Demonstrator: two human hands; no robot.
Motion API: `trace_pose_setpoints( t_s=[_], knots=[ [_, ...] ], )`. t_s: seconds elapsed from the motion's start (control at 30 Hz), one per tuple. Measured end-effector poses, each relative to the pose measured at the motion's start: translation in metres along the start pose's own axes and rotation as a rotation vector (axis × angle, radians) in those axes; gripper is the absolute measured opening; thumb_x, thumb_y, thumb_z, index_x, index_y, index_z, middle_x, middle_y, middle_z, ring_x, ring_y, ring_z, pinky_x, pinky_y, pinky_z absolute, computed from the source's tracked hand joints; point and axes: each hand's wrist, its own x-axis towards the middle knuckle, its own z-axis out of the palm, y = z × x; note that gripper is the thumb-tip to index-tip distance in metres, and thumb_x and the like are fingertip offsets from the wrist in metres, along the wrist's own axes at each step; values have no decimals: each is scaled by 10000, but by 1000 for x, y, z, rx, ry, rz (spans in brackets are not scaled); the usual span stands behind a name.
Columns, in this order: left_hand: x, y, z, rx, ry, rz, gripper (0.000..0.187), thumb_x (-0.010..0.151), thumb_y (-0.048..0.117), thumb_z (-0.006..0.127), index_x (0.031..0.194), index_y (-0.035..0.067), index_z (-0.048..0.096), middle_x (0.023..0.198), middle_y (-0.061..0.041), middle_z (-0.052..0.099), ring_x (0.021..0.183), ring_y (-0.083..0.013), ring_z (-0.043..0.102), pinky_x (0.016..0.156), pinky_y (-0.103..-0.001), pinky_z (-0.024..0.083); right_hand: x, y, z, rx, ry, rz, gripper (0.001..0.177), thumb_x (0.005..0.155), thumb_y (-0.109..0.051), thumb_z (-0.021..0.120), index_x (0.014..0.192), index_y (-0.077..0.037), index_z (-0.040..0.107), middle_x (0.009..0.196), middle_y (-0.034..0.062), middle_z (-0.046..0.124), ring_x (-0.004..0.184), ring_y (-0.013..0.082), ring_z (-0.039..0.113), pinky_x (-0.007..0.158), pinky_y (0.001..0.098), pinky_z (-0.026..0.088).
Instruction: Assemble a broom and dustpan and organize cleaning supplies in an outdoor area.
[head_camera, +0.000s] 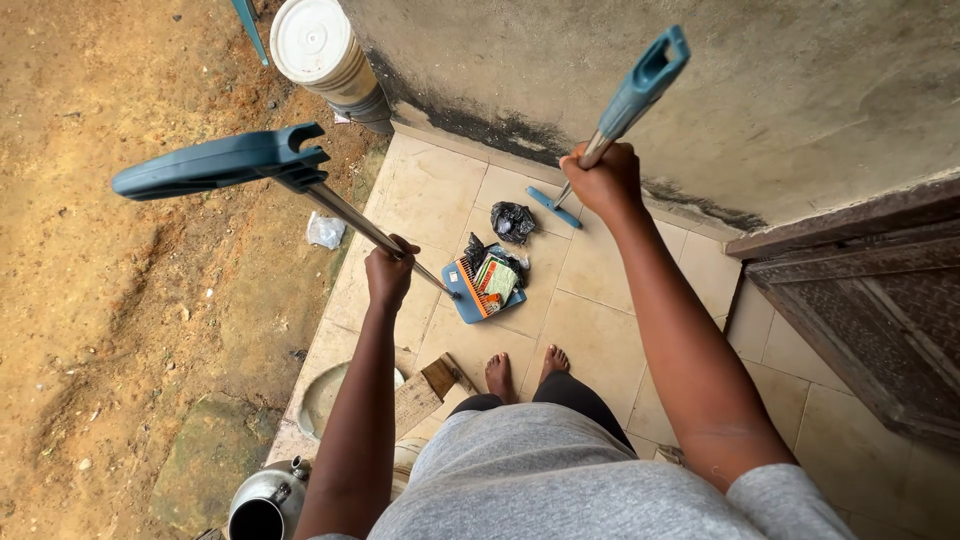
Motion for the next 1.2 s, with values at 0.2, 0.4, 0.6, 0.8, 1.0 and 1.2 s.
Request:
trace_pose_setpoints(
  t_s=[0.2,0.4,0.6,0.8,1.0,1.2],
  knots=[
    [-13,12,8,97,-25,26,131,842,-4,613,885,51,724,895,-116,784,788,-238,753,713,-356,582,-12,-6,11,8,-229,-45,141,824,-203,733,821,-63,747,731,115,710,707,234,699,667,369,540],
    [-15,17,12,82,-30,8,133,800,-24,606,856,42,707,905,-108,794,804,-235,757,719,-356,588,-29,-40,-14,74,-380,84,112,795,-193,754,795,-82,766,719,33,731,707,155,708,660,341,552],
    [-19,20,15,91,-27,-21,190,764,-31,645,876,58,771,820,-118,769,742,-224,738,695,-341,570,-47,-41,-45,138,-423,187,119,810,-175,754,807,-58,775,662,64,702,625,147,676,595,336,533],
    [-19,18,21,46,-59,-13,136,809,-20,656,865,31,769,782,-118,762,694,-185,712,646,-333,555,-55,-38,-81,191,-352,218,136,812,-177,776,856,-49,774,685,50,711,614,115,679,572,302,538],
    [-16,8,4,49,-40,6,161,813,-47,607,854,14,750,803,-120,773,649,-190,688,595,-335,537,-61,-11,-108,294,-227,320,118,857,-139,755,877,-23,755,724,47,708,613,121,672,552,268,544],
    [-12,1,4,47,-63,-37,189,798,-64,600,865,17,758,755,-150,747,627,-200,667,579,-344,517,-53,-20,-107,264,-95,388,125,860,-146,773,855,-26,738,715,38,694,607,125,678,547,279,543]
  ],
)
